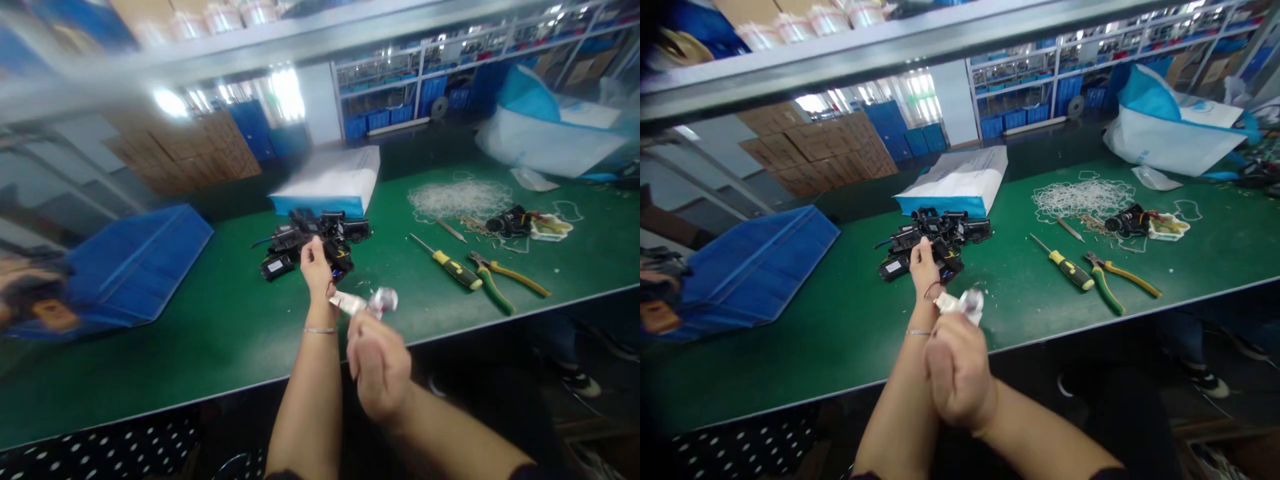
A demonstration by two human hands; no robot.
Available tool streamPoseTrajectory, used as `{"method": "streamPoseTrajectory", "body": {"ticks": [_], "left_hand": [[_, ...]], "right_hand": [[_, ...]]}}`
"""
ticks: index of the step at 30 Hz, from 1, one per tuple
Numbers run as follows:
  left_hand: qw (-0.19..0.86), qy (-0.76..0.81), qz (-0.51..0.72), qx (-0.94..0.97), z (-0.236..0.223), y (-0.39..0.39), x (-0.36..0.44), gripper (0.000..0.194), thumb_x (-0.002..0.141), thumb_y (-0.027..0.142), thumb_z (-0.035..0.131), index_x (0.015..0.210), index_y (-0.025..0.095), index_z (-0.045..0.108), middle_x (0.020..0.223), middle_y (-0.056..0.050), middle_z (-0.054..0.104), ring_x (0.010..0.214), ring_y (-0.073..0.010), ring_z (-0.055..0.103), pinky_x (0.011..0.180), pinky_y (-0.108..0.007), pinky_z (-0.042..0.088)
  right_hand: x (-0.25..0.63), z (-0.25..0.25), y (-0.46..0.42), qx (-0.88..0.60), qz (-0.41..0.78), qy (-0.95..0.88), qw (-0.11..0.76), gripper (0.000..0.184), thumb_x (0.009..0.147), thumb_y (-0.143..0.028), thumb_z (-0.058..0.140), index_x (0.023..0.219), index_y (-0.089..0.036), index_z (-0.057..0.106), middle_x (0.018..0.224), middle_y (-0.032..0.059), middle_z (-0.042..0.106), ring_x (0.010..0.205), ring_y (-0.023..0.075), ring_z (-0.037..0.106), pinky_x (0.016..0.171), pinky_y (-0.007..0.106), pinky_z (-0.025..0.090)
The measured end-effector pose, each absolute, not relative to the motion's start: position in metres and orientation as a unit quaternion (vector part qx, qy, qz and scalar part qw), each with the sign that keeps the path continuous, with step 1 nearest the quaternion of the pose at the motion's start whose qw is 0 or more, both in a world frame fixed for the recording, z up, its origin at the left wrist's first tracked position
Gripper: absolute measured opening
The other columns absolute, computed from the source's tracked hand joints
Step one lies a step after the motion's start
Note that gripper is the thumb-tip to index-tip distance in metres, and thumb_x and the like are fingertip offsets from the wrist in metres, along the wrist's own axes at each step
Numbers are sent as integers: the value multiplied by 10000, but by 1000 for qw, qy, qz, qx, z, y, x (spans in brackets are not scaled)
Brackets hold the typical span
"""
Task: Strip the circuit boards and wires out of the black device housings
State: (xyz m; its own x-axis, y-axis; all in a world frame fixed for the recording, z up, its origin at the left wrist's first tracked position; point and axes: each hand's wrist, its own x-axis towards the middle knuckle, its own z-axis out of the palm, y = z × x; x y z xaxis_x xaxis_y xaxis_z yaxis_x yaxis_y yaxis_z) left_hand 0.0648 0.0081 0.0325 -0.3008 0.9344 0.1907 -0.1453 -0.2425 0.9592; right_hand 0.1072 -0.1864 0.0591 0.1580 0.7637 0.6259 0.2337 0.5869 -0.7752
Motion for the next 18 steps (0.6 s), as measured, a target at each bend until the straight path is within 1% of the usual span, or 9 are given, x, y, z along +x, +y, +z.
{"method": "streamPoseTrajectory", "body": {"ticks": [2, 4, 6, 8, 11, 13, 15, 16, 18], "left_hand": [[435, 426, 655, 448, 35, 2, 62, 399, 799, 591, 543, 851, 196, 573, 787, 12, 575, 700, -104, 542, 652, -222, 463], [465, 400, 644, 457, 36, -6, 61, 404, 801, 602, 533, 871, 206, 576, 802, 9, 576, 705, -109, 547, 649, -227, 474], [471, 389, 645, 460, 35, -10, 58, 408, 807, 604, 525, 890, 209, 580, 850, 0, 583, 741, -114, 555, 661, -228, 484], [461, 394, 646, 463, 33, -9, 51, 411, 809, 603, 525, 902, 207, 581, 870, -7, 582, 759, -118, 556, 668, -229, 485], [421, 420, 644, 481, 28, -5, 38, 396, 814, 585, 535, 919, 205, 577, 863, -3, 577, 757, -112, 544, 691, -223, 470], [383, 431, 646, 500, 26, -5, 32, 378, 823, 565, 538, 930, 205, 573, 869, -1, 578, 765, -108, 536, 705, -214, 454], [360, 428, 640, 527, 25, -7, 29, 362, 830, 548, 541, 936, 203, 568, 874, -4, 582, 772, -110, 536, 708, -212, 445], [357, 423, 632, 542, 25, -9, 29, 355, 835, 540, 539, 938, 202, 565, 876, -7, 584, 777, -113, 539, 710, -215, 445], [358, 410, 616, 570, 26, -14, 32, 341, 851, 529, 523, 948, 204, 558, 883, -11, 588, 794, -120, 549, 726, -224, 445]], "right_hand": [[118, 69, -175, -412, 181, -530, 718, 418, 966, -367, 281, 582, -239, 385, 591, 24, 432, 603, 184, 471, 624, 366, 412], [133, 79, -159, -427, 171, -452, 764, 432, 980, -384, 264, 585, -239, 358, 590, 13, 393, 599, 172, 455, 619, 346, 411], [149, 86, -146, -445, 178, -412, 775, 437, 982, -427, 256, 593, -240, 323, 592, -3, 355, 571, 154, 424, 590, 319, 402], [167, 91, -137, -459, 175, -422, 762, 429, 979, -454, 255, 611, -238, 302, 606, -12, 347, 556, 139, 400, 575, 298, 396], [202, 92, -126, -512, 134, -511, 677, 403, 986, -440, 205, 661, -235, 325, 676, 1, 430, 610, 134, 448, 618, 285, 419], [227, 91, -118, -554, 111, -575, 592, 402, 986, -413, 224, 675, -222, 392, 753, 33, 522, 717, 145, 524, 720, 296, 440], [246, 87, -113, -586, 106, -616, 515, 386, 955, -388, 366, 639, -198, 480, 807, 74, 592, 827, 181, 570, 828, 333, 429], [251, 85, -112, -605, 98, -622, 487, 357, 919, -369, 457, 620, -183, 518, 833, 103, 614, 887, 216, 577, 880, 371, 410], [249, 82, -115, -651, 51, -612, 446, 250, 861, -329, 555, 690, -153, 598, 953, 167, 623, 1045, 303, 538, 969, 465, 342]]}}
